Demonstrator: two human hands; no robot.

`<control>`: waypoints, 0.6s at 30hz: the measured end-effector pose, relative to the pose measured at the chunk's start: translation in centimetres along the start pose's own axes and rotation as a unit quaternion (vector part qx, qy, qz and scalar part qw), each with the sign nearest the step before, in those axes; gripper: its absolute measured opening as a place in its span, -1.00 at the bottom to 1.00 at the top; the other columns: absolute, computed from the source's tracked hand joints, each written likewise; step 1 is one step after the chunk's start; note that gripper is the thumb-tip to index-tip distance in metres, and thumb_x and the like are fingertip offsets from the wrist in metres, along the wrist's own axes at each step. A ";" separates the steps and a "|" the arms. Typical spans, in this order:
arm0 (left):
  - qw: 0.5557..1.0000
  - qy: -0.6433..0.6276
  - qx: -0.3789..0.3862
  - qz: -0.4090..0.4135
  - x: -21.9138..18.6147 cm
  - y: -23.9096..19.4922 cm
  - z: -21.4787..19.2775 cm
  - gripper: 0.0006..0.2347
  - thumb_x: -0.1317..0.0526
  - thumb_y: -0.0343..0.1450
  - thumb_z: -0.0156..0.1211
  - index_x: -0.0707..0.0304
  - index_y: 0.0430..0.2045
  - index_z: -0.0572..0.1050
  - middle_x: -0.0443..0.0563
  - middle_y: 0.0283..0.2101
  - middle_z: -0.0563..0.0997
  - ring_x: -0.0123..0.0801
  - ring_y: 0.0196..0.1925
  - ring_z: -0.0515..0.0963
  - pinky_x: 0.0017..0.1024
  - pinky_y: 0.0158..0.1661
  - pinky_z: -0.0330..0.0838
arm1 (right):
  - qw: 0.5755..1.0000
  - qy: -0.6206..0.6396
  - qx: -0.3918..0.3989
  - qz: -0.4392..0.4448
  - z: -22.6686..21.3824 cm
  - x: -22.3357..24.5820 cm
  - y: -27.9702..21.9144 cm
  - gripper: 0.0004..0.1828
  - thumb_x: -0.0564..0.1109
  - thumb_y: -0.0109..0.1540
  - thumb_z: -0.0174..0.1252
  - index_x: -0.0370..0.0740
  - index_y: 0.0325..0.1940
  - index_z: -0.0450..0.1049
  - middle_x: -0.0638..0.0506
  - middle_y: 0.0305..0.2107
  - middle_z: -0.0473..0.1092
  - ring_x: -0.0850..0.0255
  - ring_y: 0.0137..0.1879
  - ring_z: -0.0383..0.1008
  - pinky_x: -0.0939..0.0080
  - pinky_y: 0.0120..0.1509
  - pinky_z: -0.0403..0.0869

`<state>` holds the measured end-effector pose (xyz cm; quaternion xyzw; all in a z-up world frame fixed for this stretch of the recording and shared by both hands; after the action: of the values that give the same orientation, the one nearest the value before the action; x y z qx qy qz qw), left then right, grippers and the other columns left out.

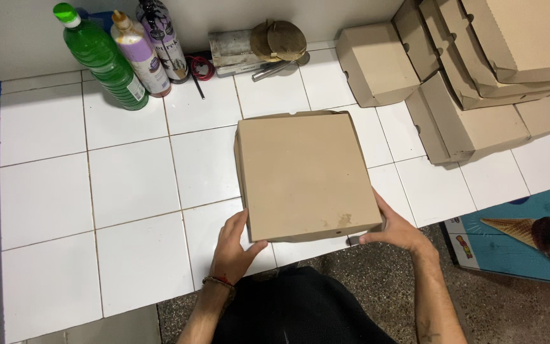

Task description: The person assembles flat cardboard boxes by folding the side flaps and interlocking the tabs. They repeatedly pick up flat pieces, fold them into box shapes, and stack the finished boxes on the counter.

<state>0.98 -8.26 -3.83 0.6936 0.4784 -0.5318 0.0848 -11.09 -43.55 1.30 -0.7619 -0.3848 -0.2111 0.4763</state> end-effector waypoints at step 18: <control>0.953 0.153 -0.222 0.139 5.8 3.6 3.7 -0.66 0.06 0.47 0.29 0.28 0.04 0.53 -0.03 -0.11 0.63 -0.37 -0.08 0.71 -0.47 -0.12 0.69 | 0.993 -0.017 -0.115 -0.038 1.1 -3.6 1.3 -0.05 -0.23 0.26 0.20 -0.17 0.63 -0.15 -0.44 0.40 0.11 -0.48 0.29 0.33 -0.42 0.40 0.41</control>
<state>1.10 -9.15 -11.56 0.7897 0.4908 -0.2828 0.2357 -12.33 -44.27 -2.38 -0.7999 -0.3943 -0.2590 0.3709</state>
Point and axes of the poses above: each hand's wrist, its own y-axis towards the middle knuckle, its own z-axis out of the palm, x = y × z, the point moved 1 cm from there along y, towards the middle knuckle
